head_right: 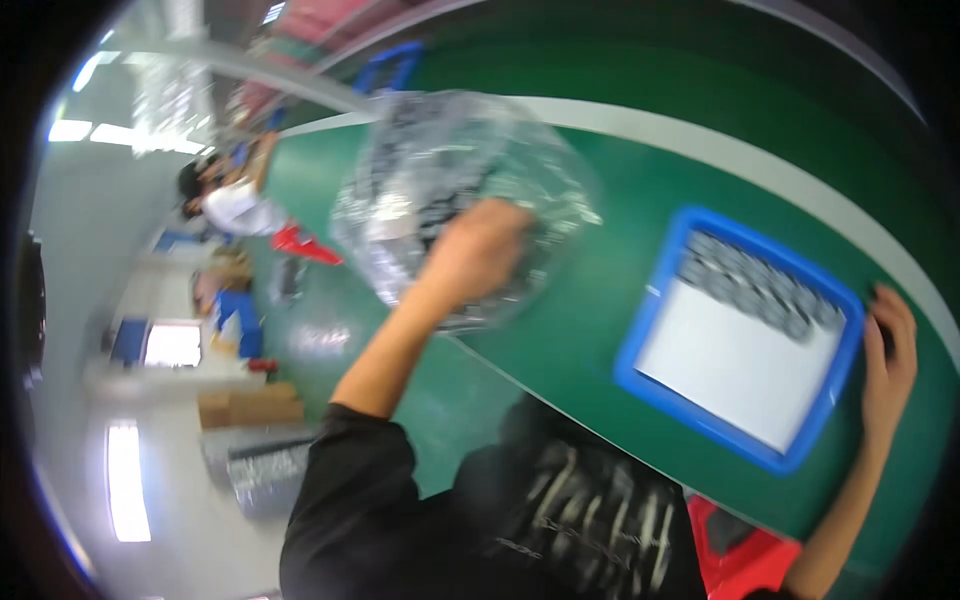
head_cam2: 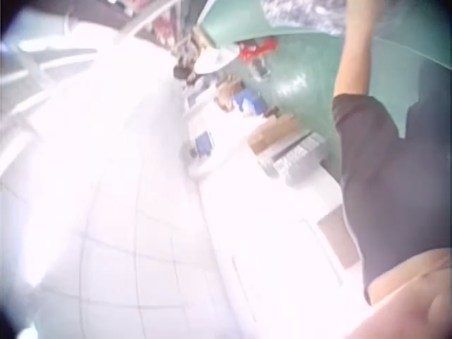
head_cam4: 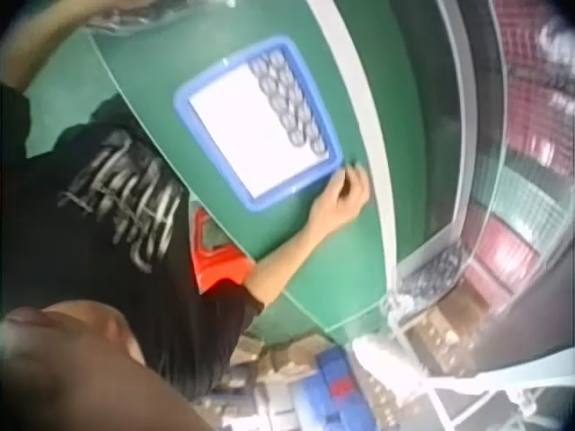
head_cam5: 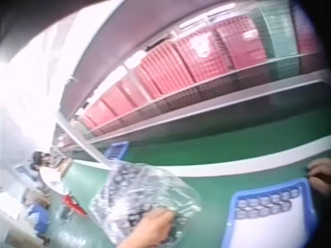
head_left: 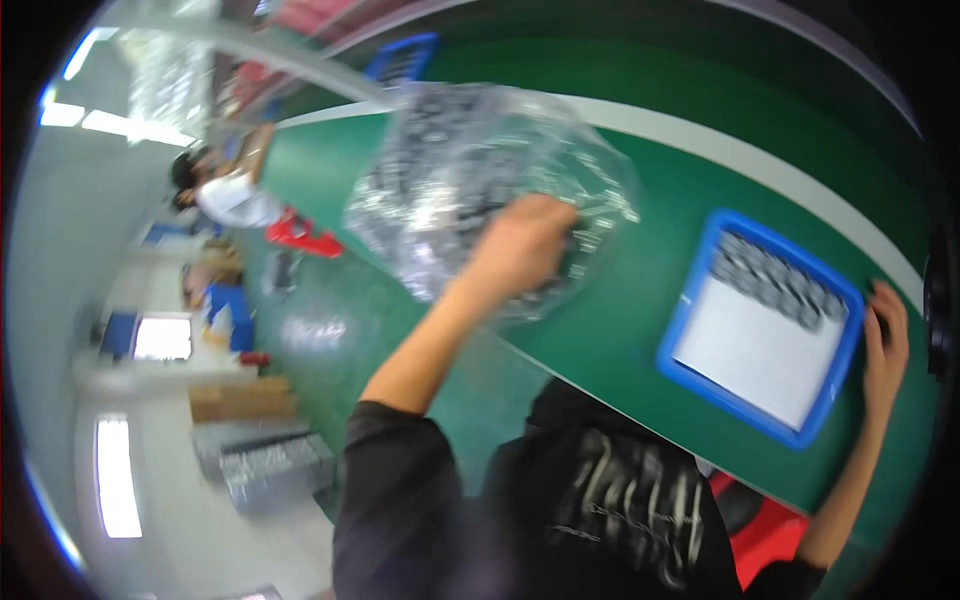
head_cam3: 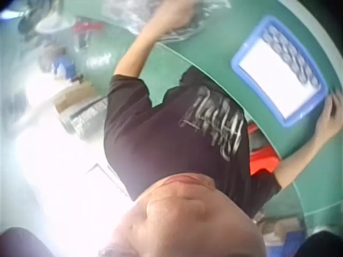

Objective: The person sorts small electronic components by hand, transferring them from a plastic bag into a blue tray, then placing them onto a circuit board assembly jig.

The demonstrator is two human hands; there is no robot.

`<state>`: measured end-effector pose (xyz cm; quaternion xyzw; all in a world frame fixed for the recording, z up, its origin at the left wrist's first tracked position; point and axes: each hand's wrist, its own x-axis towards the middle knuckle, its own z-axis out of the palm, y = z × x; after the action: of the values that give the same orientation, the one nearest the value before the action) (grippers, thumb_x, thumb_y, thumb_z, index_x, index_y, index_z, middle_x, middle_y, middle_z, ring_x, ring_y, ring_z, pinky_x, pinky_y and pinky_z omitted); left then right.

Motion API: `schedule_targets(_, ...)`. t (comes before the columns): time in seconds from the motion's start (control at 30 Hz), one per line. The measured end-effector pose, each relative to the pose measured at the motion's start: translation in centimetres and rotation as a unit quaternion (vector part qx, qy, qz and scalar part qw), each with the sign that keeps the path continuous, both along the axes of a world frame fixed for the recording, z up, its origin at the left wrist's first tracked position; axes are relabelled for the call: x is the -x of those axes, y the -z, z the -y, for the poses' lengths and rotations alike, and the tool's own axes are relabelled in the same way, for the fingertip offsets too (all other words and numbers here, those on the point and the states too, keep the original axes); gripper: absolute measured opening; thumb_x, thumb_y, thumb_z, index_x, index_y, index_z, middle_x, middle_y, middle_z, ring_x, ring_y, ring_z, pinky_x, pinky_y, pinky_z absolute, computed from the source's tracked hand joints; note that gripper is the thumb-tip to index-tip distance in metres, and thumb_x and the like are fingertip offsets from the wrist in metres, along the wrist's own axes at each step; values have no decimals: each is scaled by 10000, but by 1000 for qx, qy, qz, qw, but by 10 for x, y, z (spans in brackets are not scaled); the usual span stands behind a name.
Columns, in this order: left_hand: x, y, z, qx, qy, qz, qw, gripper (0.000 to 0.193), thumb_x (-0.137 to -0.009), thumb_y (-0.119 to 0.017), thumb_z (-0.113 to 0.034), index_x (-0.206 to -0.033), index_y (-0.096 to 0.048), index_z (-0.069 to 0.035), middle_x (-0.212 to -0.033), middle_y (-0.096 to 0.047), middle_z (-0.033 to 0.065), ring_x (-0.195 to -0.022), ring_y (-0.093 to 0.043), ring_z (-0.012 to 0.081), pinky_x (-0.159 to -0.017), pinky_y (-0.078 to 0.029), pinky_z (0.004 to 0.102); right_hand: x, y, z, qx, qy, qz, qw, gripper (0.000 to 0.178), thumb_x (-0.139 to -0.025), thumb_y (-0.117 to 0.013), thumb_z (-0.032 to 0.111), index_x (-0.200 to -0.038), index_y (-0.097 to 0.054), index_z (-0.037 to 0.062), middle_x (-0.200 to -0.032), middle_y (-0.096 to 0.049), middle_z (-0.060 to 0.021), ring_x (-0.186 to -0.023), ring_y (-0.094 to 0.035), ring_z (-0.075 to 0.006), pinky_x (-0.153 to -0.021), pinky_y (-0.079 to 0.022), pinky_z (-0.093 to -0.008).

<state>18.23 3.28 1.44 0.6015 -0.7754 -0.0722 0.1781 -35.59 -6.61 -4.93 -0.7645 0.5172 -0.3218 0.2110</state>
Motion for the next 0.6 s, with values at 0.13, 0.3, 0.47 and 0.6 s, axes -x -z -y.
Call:
schedule_targets(0.13, 2, 0, 1, 87, 26, -16, 996, 193, -779, -595, 36, -961, -592, -26, -914, -586, 153, -896, -600, 366, -760, -502, 441, -3, 2, -6, -23, -6, 45, 999, 168, -981, -566, 90, -1080, -625, -32, -1353, -570, -138, -1273, -524, -248, -1079, -382, -345)
schedule_targets(0.3, -3, 7, 17, 111, 44, 2, 993, 236, -785, -588, 46, -1008, -621, -23, -1003, -613, 142, -955, -616, 350, -803, -519, 426, -13, -2, -3, -34, 9, 60, 998, 154, -973, -567, 88, -1061, -628, -24, -1341, -568, -135, -1255, -529, -246, -1064, -388, -349)
schedule_targets(0.47, 1, 4, 13, 49, 11, -67, 996, 209, -798, -616, 34, -1001, -636, -13, -1105, -609, 140, -1058, -611, 345, -885, -525, 414, -20, -12, -5, -29, 12, 53, 998, 152, -954, -579, 82, -1052, -629, -22, -1325, -577, -131, -1236, -537, -250, -1043, -397, -346)
schedule_targets(0.6, -4, 3, 18, 57, -34, -45, 997, 145, -811, -646, 10, -955, -662, -1, -1067, -623, 148, -991, -619, 359, -845, -521, 425, -22, -16, -8, -28, 12, 56, 998, 153, -943, -591, 83, -1051, -630, -17, -1310, -584, -135, -1228, -541, -258, -1032, -403, -349)
